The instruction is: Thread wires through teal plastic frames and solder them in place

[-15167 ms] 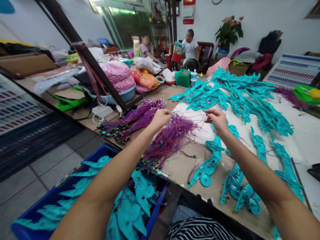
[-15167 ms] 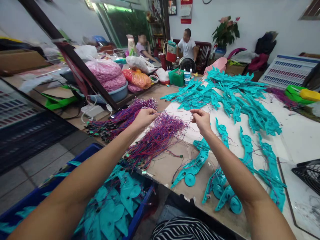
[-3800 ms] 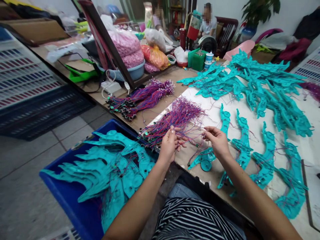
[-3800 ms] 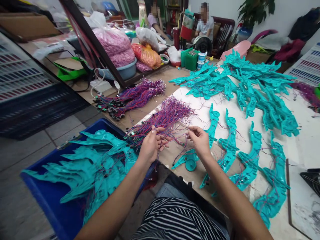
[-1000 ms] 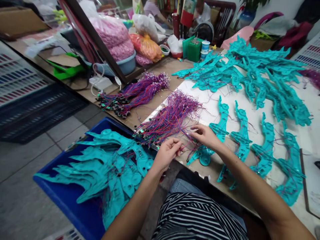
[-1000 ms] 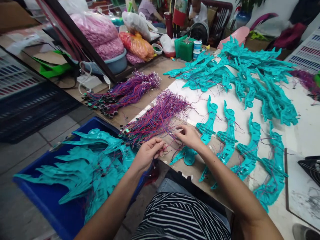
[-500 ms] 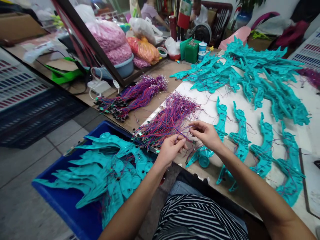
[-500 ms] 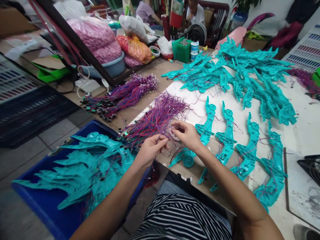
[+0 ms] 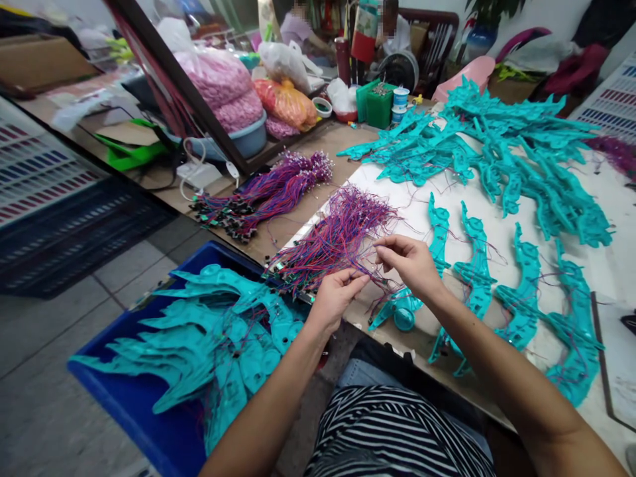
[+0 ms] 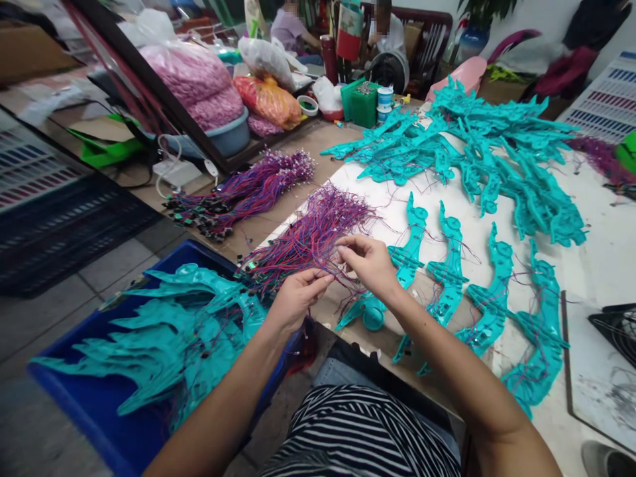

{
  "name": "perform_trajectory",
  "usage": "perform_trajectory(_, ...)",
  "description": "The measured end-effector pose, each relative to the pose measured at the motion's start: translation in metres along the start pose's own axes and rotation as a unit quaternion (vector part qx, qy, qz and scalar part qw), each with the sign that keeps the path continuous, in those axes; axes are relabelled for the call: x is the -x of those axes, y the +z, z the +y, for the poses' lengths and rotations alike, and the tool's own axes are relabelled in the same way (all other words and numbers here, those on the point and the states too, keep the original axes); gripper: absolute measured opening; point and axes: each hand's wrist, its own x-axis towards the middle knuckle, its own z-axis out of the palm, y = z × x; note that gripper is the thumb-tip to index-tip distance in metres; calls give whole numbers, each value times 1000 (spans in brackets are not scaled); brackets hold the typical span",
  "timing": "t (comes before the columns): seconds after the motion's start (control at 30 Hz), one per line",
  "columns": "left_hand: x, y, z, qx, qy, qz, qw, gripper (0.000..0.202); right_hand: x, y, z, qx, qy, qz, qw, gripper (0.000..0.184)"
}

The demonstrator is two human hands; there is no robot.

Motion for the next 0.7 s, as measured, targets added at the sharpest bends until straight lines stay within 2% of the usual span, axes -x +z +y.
perform_trajectory(0.1,-1,2,-2,32,-25,-14,999,43,0,8,-6,-64,30,-62,996,24)
perform_trajectory(0.17,-3,3,-4,57,-46,-19,997,47,0,12,-10,-72,30,-118,990,21)
perform_trajectory(0.23,-4,3,-6,76,-59,-21,995,50,-1,12,-12,-56,12,-145,988,20)
perform_trajectory(0.27,-5,3,-7,82,-59,-23,995,51,-2,10,-11,-42,-5,-135,990,24)
perform_trajectory(0.33,-6,1,-9,91,-54,-30,994,50,-4,5,-7,-1,-45,-57,997,31)
perform_trajectory(0.4,-6,-2,-10,99,-48,-38,993,51,-4,-3,2,54,-61,39,996,25)
perform_trajectory(0.43,-6,-3,-11,103,-47,-42,993,52,-3,-7,6,84,-54,61,993,20)
perform_trajectory(0.47,-7,-3,-11,107,-45,-44,992,52,-1,-9,10,109,-37,58,992,19)
perform_trajectory(0.53,-7,-4,-11,111,-40,-44,992,52,4,-12,16,128,7,-6,992,23)
perform_trajectory(0.6,-8,-3,-10,109,-30,-40,993,51,9,-12,18,101,37,-66,992,23)
perform_trajectory(0.7,-9,-1,-9,97,-21,-23,995,49,12,-8,17,50,38,-71,995,21)
